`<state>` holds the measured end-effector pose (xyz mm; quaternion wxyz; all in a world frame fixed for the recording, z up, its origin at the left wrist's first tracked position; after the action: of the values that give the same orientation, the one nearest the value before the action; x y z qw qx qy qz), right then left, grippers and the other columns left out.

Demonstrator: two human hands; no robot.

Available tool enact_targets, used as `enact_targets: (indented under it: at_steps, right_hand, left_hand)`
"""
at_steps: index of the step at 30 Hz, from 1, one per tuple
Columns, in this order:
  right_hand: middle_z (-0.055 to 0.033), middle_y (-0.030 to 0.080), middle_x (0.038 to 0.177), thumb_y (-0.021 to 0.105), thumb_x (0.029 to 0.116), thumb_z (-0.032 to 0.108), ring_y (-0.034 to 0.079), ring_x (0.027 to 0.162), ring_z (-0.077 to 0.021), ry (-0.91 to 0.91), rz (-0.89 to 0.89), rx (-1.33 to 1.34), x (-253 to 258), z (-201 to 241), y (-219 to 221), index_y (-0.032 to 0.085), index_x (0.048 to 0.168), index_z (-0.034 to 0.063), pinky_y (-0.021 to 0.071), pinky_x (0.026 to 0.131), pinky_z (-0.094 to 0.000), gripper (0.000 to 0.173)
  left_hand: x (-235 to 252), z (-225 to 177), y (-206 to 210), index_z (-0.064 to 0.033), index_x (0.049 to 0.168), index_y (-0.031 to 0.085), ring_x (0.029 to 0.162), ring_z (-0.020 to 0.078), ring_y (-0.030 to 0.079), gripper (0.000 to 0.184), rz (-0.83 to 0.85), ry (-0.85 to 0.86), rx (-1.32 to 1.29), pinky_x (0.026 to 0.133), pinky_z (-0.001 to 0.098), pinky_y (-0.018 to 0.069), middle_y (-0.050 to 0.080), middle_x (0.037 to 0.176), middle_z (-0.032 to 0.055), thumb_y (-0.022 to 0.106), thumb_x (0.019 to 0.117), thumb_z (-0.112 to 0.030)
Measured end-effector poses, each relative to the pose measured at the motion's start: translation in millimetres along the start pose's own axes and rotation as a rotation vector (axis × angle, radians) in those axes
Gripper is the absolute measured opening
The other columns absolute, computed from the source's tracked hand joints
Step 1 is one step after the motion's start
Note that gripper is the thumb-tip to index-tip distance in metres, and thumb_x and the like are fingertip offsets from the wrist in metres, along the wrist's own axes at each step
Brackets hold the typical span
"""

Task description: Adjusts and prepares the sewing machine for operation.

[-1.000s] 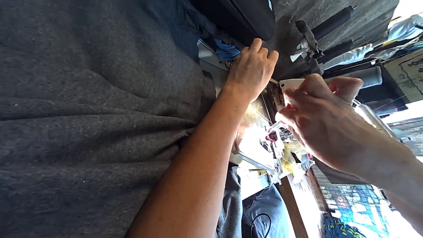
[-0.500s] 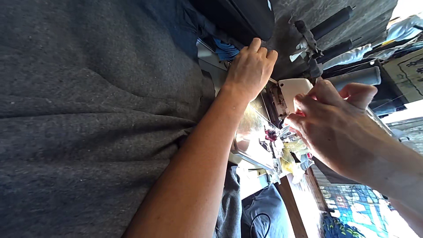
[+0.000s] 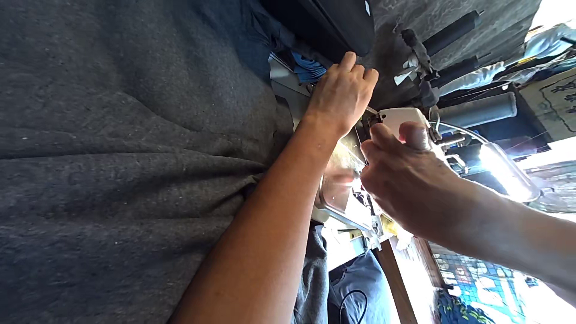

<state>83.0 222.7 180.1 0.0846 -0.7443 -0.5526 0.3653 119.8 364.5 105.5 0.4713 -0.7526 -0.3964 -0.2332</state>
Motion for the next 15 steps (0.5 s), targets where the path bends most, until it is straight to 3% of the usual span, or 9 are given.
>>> enact_targets:
  at_steps: [4, 15]
  right_hand:
    - [-0.0096, 0.06, 0.08, 0.068, 0.0864, 0.004, 0.059, 0.1, -0.0323, -0.041, -0.059, -0.027, 6, -8, 5, 0.065, 0.07, 0.0095, 0.0349, 0.093, -0.0525, 0.018]
    - [-0.009, 0.061, 0.083, 0.066, 0.0899, 0.001, 0.057, 0.095, -0.0302, 0.059, -0.122, -0.018, 0, -21, -6, 0.065, 0.068, 0.0104, 0.032, 0.089, -0.0523, 0.024]
  left_hand:
    - [1, 0, 0, 0.0031, 0.107, 0.066, 0.11, 0.0383, 0.062, 0.018, 0.004, 0.004, 0.006, 0.089, 0.0435, 0.0504, 0.067, 0.096, 0.0182, 0.05, 0.1004, 0.001]
    - [0, -1, 2, 0.0035, 0.106, 0.067, 0.112, 0.0386, 0.063, 0.018, -0.019, 0.006, 0.002, 0.091, 0.0432, 0.0507, 0.069, 0.097, 0.0186, 0.05, 0.1014, -0.001]
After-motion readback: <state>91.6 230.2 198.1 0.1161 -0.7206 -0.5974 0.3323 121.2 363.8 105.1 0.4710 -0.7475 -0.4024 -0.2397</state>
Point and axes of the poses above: each hand's wrist, its own x-axis towards the middle knuckle, its own y-axis out of the palm, z = x × y, the point moved 2 cm from there along x, towards the middle knuckle
